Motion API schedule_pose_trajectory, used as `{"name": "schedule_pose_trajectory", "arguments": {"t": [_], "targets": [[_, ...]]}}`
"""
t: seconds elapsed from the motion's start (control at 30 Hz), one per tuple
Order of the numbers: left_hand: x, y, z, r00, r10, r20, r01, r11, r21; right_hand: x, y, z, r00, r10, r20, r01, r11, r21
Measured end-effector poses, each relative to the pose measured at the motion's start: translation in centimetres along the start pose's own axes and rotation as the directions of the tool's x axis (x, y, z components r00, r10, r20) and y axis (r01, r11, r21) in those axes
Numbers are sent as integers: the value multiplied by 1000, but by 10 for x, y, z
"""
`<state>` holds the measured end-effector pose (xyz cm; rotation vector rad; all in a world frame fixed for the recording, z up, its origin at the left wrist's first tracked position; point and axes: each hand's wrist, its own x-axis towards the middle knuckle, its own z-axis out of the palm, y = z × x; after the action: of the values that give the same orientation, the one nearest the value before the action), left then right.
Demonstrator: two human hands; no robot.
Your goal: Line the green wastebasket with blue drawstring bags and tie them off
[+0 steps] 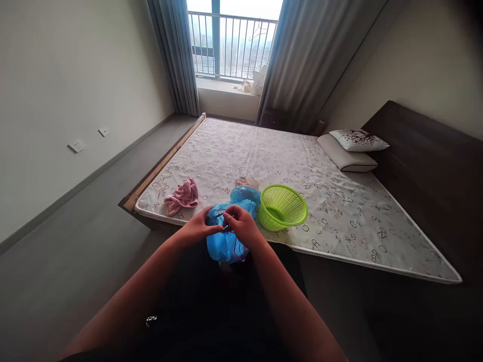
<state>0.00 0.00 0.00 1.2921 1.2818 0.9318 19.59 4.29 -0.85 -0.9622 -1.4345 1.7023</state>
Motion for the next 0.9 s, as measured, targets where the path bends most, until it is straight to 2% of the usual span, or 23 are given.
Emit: {"name": "schedule_pose_trajectory", "arguments": {"t": [0.07, 0.17, 0.27, 0.4, 0.47, 0.57, 0.7, 0.8, 0.9], "targets": [[2, -3, 9, 995, 5, -102, 0, 999, 53, -1, -2, 2, 1000, 23, 8, -23, 1000, 13], [7, -8, 19, 972, 15, -235, 3, 997, 77, -2, -1, 2, 1000, 6, -5, -7, 998, -59], [12, -16, 19, 971, 19, -240, 2, 996, 86, -4, 0, -1, 1000, 28, 13, -26, 993, -115], [15, -30, 9, 957, 1, -289, 40, 990, 134, -8, -5, -11, 999, 51, 0, -50, 966, -253], [15, -37, 2, 937, 25, -348, 55, 975, 216, -10, -12, -17, 1000, -1, -19, -7, 929, -370], [12, -44, -6, 906, 119, -407, 61, 913, 403, -15, -28, -27, 996, -92, -2, 80, 867, -492], [9, -53, -18, 868, 215, -447, 110, 795, 597, -22, -49, -45, 995, -100, -27, 75, 873, -482], [6, -62, -30, 859, 158, -486, 215, 752, 623, -28, -59, -62, 985, -135, -105, 69, 877, -475], [3, -71, -43, 869, 67, -490, 225, 828, 513, -33, -63, -79, 966, -173, -193, 74, 899, -432]]}}
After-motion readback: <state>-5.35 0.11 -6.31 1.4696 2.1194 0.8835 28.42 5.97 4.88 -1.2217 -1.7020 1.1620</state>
